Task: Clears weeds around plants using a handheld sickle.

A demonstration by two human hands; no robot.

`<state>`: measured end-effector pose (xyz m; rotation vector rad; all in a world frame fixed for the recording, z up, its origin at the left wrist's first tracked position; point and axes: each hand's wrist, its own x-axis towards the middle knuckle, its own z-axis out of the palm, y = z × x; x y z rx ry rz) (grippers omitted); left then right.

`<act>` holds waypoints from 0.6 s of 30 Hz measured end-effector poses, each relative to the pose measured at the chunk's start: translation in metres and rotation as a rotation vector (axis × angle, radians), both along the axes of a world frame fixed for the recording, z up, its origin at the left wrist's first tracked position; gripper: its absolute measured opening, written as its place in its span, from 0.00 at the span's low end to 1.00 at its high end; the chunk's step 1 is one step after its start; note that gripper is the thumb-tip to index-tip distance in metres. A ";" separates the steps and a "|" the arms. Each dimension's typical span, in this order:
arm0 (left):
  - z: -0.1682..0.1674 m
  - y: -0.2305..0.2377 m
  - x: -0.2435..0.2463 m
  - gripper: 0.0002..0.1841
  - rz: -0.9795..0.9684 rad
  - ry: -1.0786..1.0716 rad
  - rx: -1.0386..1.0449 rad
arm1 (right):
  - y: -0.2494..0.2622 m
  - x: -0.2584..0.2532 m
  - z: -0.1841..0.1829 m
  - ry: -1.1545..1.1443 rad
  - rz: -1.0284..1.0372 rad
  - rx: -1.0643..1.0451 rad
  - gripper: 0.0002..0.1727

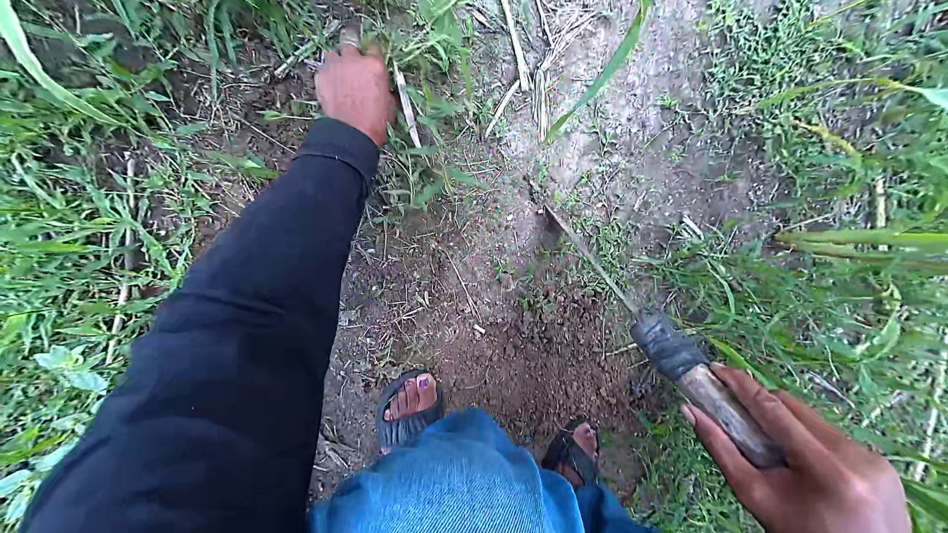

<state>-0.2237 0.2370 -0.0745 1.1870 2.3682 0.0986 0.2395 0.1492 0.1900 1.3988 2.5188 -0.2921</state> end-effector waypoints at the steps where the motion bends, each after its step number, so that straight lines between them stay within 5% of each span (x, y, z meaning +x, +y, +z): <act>1: -0.004 0.003 -0.012 0.33 0.052 0.016 -0.043 | 0.001 -0.002 0.001 0.001 -0.003 -0.006 0.31; 7: -0.003 0.017 -0.036 0.21 0.113 -0.023 -0.255 | 0.005 -0.010 0.005 0.009 -0.020 -0.047 0.30; 15: 0.030 0.005 -0.014 0.20 -0.030 -0.052 -0.040 | 0.005 -0.011 0.005 -0.040 -0.045 -0.084 0.30; 18: 0.011 0.029 -0.035 0.24 -0.076 -0.008 0.070 | 0.007 -0.018 0.009 -0.052 -0.041 -0.088 0.30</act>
